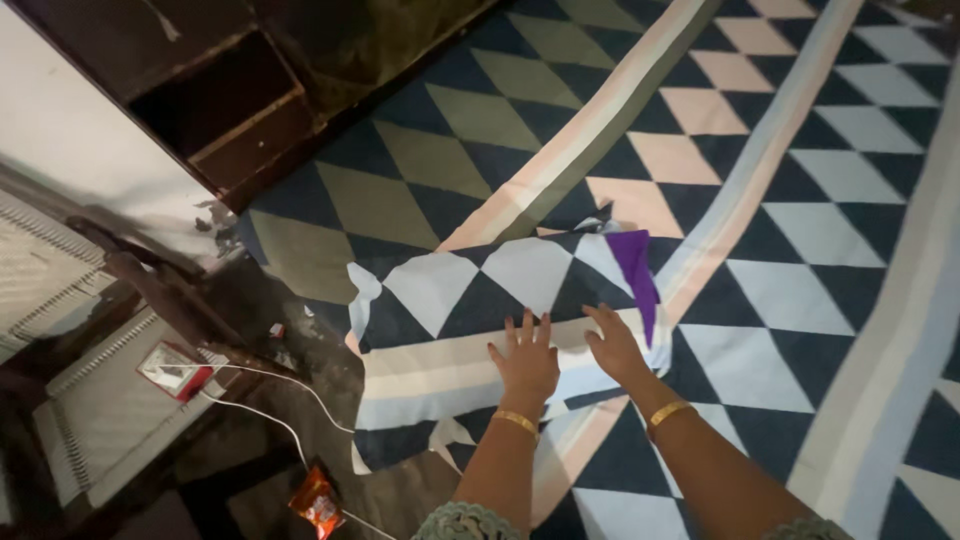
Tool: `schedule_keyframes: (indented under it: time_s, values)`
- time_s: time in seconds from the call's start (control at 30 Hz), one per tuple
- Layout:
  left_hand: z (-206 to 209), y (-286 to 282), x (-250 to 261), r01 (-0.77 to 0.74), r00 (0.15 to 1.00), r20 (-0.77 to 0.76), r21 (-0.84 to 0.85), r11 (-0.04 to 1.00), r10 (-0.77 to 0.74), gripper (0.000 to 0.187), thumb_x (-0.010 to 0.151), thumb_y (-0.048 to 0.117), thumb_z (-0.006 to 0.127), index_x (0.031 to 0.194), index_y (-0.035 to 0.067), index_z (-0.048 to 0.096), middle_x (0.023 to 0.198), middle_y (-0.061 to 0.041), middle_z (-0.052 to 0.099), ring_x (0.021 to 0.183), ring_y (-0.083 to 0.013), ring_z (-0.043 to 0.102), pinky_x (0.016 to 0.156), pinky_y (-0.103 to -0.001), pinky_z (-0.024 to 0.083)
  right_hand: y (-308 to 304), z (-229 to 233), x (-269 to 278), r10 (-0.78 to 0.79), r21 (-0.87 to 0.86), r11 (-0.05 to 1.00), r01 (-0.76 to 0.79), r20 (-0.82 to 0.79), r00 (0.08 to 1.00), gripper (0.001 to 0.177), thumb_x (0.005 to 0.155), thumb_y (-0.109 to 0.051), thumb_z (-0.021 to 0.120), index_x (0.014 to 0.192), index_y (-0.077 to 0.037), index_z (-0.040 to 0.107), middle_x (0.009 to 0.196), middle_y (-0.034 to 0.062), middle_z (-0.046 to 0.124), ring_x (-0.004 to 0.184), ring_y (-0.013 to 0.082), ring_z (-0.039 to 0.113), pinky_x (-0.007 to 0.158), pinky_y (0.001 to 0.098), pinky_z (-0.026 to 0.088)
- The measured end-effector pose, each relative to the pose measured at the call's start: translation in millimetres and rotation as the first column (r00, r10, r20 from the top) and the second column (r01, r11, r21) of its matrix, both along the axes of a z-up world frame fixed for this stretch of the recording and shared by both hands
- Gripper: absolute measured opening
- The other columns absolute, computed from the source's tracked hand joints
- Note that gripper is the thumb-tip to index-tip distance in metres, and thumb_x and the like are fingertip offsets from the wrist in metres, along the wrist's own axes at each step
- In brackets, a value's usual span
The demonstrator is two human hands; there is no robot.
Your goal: The person spreads a patterned bedsheet over a mattress, smoothing it by hand. They then place a pillow on the bed and adjust a power strip and its cable on a nearby table.
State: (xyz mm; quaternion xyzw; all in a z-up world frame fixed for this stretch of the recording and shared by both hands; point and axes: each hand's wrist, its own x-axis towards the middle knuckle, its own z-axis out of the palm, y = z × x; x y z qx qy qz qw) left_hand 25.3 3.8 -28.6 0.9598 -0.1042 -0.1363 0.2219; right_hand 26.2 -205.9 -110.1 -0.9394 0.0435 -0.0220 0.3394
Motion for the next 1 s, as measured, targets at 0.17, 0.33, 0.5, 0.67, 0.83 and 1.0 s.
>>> schedule_keyframes:
  time_s: [0.17,0.33,0.5,0.67,0.83,1.0]
  values:
    - [-4,26,33,0.076,0.997,-0.012,0.102,0.992,-0.076,0.063,0.098,0.042,0.053,0.156,0.036,0.03,0.169,0.002,0.015,0.155,-0.0343,0.003,0.11,-0.081,0.002,69,27,13,-0.078,-0.332,0.942,-0.058,-0.384,0.92,0.062,0.099,-0.051,0.044,0.158,-0.041,0.027,0.17,0.0079,0.009,0.154,0.0466,0.007,0.115,0.0711,0.019]
    - [-13,42,70,0.106,0.988,0.103,0.114,0.988,-0.118,0.06,0.095,0.058,0.048,0.153,0.043,0.037,0.168,0.007,0.02,0.156,-0.0338,0.003,0.108,-0.084,-0.004,78,52,37,-0.169,-0.465,0.882,-0.074,-0.46,0.872,0.062,0.099,-0.063,0.029,0.158,-0.05,0.016,0.173,-0.0011,-0.003,0.155,0.0465,-0.004,0.104,0.0852,0.011]
    - [-15,47,117,0.107,0.976,0.172,0.161,0.981,-0.135,0.063,0.095,0.063,0.045,0.153,0.041,0.038,0.165,0.005,0.025,0.152,-0.0394,0.009,0.105,-0.085,0.0,56,56,62,-0.177,-0.421,0.907,-0.028,-0.44,0.88,0.066,0.095,-0.068,0.028,0.158,-0.051,0.017,0.174,-0.0018,-0.004,0.154,0.0457,-0.01,0.105,0.0866,0.002]
    - [-22,47,152,0.07,0.983,0.159,0.157,0.985,-0.096,0.068,0.091,0.067,0.048,0.151,0.034,0.043,0.16,-0.001,0.036,0.15,-0.0362,0.021,0.109,-0.079,0.008,43,44,94,-0.298,-0.499,0.862,0.086,-0.365,0.882,0.07,0.093,-0.075,0.032,0.158,-0.049,0.02,0.172,0.006,0.002,0.154,0.0466,-0.002,0.108,0.0815,0.003]
    - [-40,46,175,-0.003,0.954,0.3,0.056,0.998,-0.014,0.068,0.092,0.061,0.055,0.147,0.019,0.053,0.148,-0.005,0.053,0.14,-0.0299,0.042,0.114,-0.07,0.019,27,24,116,-0.399,-0.536,0.811,0.235,-0.214,0.892,0.098,0.089,-0.082,0.041,0.161,-0.019,0.019,0.167,0.0223,0.011,0.153,0.0447,0.007,0.111,0.0737,0.008]
    - [-56,47,188,-0.032,0.91,0.41,-0.065,0.997,0.056,0.054,0.093,0.048,0.064,0.136,0.015,0.064,0.132,-0.006,0.063,0.129,-0.0266,0.053,0.115,-0.057,0.03,2,-3,135,-0.436,-0.516,0.783,0.347,-0.059,0.898,0.111,0.088,-0.084,0.048,0.156,0.002,0.03,0.16,0.0228,0.034,0.149,0.0381,0.027,0.117,0.0636,0.015]
